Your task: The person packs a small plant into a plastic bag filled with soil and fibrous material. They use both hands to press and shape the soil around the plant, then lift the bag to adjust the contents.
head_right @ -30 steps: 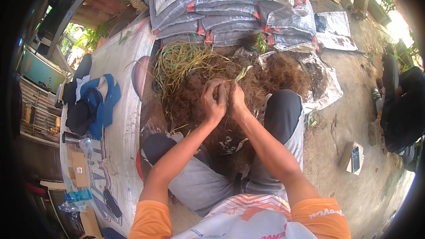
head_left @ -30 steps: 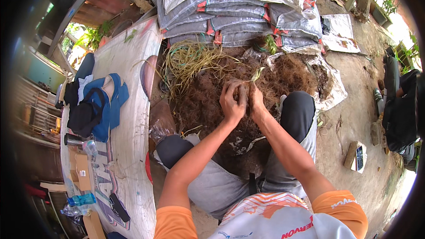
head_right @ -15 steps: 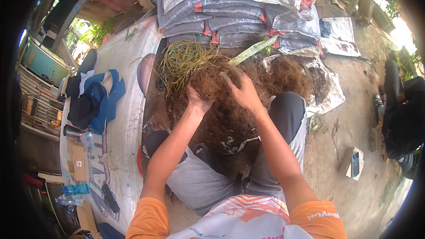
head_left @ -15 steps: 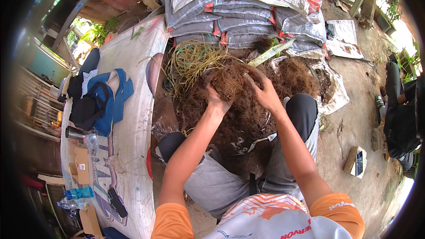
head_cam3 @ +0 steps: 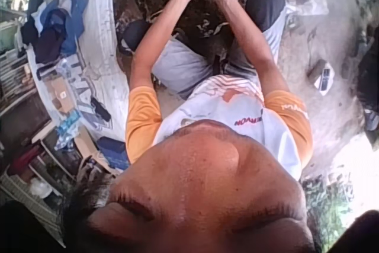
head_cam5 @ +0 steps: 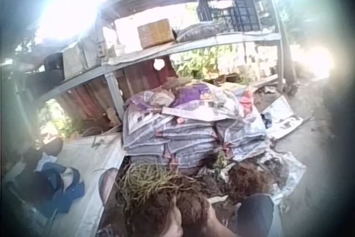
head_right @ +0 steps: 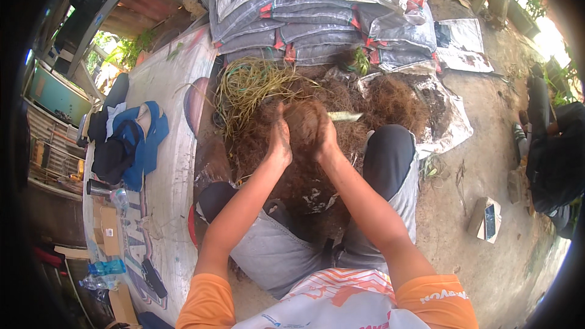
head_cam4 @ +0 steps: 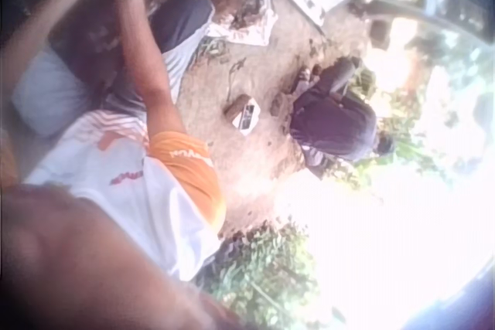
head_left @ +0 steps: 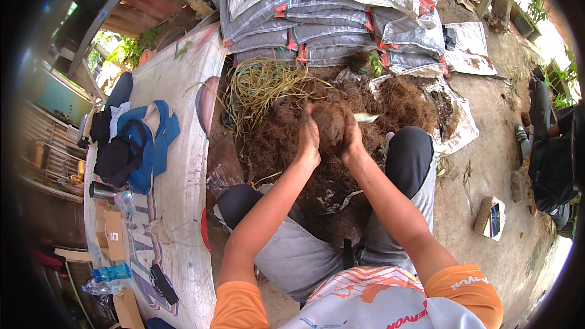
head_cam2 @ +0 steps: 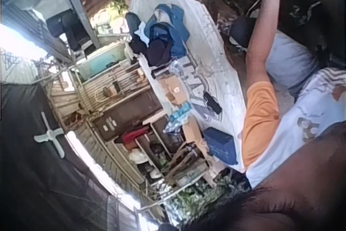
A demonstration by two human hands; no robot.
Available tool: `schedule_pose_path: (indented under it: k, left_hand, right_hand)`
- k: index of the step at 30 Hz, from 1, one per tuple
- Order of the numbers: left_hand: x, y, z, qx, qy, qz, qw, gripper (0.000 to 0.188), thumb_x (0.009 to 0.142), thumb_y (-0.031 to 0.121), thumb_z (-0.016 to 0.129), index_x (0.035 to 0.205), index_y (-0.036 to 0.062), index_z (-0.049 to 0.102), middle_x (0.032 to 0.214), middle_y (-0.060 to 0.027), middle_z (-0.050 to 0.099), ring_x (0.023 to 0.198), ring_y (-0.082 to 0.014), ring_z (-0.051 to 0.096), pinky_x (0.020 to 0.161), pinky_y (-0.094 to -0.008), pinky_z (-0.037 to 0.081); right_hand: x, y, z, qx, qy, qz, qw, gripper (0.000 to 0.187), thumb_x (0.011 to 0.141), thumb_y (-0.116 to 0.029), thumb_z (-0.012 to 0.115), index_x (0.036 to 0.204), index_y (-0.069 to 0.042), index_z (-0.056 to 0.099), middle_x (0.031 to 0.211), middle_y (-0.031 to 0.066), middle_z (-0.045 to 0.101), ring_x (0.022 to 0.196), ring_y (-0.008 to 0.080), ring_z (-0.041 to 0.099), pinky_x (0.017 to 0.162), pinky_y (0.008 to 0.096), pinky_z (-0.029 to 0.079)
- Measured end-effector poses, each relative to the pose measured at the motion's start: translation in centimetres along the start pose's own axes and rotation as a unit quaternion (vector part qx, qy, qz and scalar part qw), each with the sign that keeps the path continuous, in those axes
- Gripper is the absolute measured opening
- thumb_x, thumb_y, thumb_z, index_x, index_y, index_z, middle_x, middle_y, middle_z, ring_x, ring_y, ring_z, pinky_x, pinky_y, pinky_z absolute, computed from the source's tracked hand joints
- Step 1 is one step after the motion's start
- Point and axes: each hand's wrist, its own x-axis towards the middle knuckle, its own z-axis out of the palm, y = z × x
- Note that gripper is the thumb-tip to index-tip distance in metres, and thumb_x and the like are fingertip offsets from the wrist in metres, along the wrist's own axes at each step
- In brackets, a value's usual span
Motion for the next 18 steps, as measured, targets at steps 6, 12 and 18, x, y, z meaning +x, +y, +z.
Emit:
schedule_pose_path:
  k: [6, 12, 18]
  left_hand:
    - [0.0, 1.0, -1.4, 0.551, 0.009, 0.367, 0.75, 0.072, 0.088, 0.058, 0.049, 0.132, 0.0016, 0.044, 0.136, -0.0202, 0.037, 0.127, -0.032, 0.037, 0.108, -0.0543, 0.021]
    - [0.1, 0.0, -0.3, 0.551, -0.002, 0.55, 0.627, 0.048, 0.082, 0.041, 0.063, 0.121, 0.0152, 0.059, 0.129, -0.0161, 0.047, 0.118, -0.0393, 0.044, 0.098, -0.0549, 0.035]
    - [2.4, -3.9, -0.7, 0.447, -0.003, 0.57, 0.689, 0.024, 0.081, 0.022, 0.062, 0.096, 0.0059, 0.069, 0.104, -0.0135, 0.064, 0.097, -0.0329, 0.06, 0.082, -0.0432, 0.05]
  right_hand:
    - [3.6, -0.5, -4.3, 0.102, -0.124, -0.005, 0.987, 0.044, 0.093, -0.042, 0.045, 0.123, -0.012, 0.053, 0.123, 0.0089, 0.057, 0.112, 0.0255, 0.056, 0.097, 0.0449, 0.045]
    - [1.4, 0.2, -2.1, 0.018, -0.045, -0.051, 0.998, 0.04, 0.097, -0.038, 0.041, 0.13, -0.016, 0.049, 0.13, 0.0077, 0.053, 0.117, 0.0255, 0.052, 0.094, 0.0395, 0.048]
    - [4.0, 1.1, -4.9, -0.016, -0.06, -0.075, 0.995, 0.027, 0.098, -0.031, 0.041, 0.114, -0.015, 0.055, 0.107, 0.0033, 0.058, 0.098, 0.0192, 0.057, 0.08, 0.037, 0.051]
